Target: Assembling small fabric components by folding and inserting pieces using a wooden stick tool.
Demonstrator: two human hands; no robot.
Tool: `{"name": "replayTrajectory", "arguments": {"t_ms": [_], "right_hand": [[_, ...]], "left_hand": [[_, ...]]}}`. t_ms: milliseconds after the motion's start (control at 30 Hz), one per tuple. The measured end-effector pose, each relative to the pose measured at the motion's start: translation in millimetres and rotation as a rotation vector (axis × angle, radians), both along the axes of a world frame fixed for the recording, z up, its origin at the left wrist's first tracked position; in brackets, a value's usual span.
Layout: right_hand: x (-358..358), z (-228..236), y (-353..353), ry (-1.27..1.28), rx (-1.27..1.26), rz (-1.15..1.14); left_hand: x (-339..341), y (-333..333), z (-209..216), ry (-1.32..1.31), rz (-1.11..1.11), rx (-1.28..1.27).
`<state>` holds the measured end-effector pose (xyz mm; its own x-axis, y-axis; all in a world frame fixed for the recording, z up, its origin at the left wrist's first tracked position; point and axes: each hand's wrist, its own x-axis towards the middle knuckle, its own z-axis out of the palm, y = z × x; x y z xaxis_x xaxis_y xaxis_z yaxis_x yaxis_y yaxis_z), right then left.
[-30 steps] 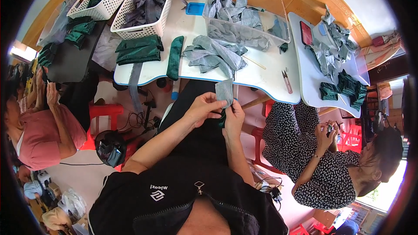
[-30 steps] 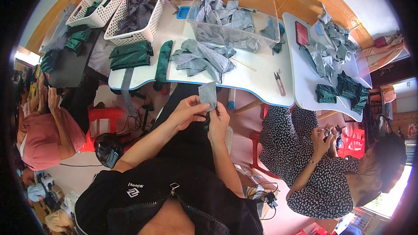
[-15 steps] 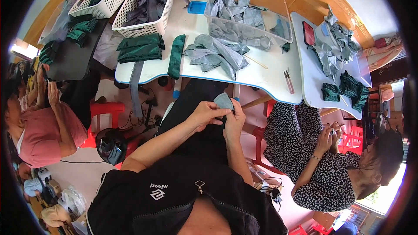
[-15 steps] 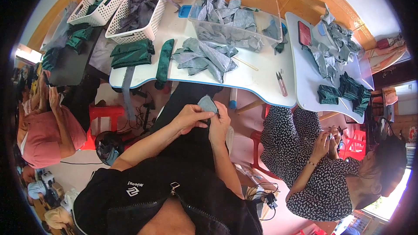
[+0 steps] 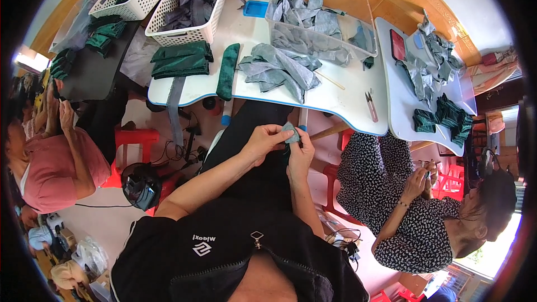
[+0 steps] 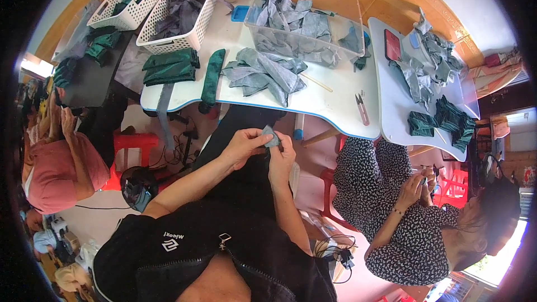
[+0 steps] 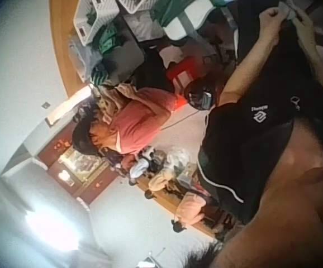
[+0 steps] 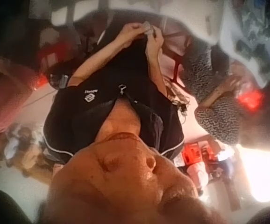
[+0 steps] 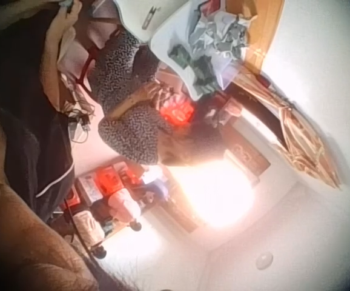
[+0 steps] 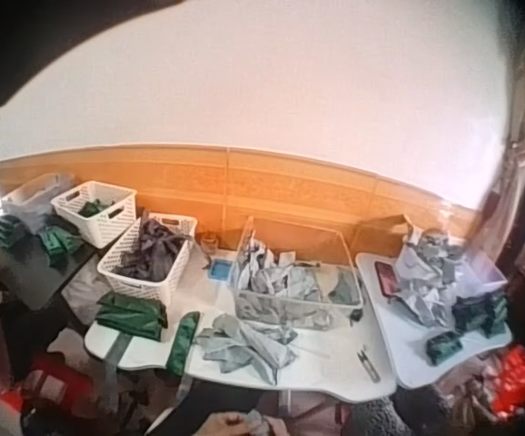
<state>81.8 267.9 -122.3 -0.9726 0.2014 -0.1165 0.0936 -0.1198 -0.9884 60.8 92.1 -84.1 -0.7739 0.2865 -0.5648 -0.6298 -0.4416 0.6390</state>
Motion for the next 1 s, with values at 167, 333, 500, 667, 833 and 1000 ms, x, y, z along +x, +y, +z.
{"name": "replayTrajectory", "arguments": {"t_ms": [167,333,500,667,833,1000], "right_hand": [[-10.0,-11.7,-3.9,0.043,0.14,-0.096],[-8.4,4.4,-37.7,0.0,0.336,-0.164],[20.8,13.1,-51.5,0.028,0.225,0.01],[23.0,3.6,-64.3,-0.236,-0.414,0.203],[35.6,27.0,-57.7,-0.61,-0.816,0.654],[48.4,14.1,-51.8,-0.479,-1.019,0.842]], "left_hand": [[26.7,49.4,-34.9,0.158,0.212,0.032],[-5.1,29.2,-31.1,0.315,0.262,-0.299],[-36.6,-16.6,-24.4,0.448,0.22,-0.594],[-40.1,-49.2,-33.0,0.54,0.112,-0.552],[-37.9,-78.0,-31.5,0.582,-0.213,-0.469],[-35.5,-94.1,5.0,0.672,-0.411,-0.477]]}}
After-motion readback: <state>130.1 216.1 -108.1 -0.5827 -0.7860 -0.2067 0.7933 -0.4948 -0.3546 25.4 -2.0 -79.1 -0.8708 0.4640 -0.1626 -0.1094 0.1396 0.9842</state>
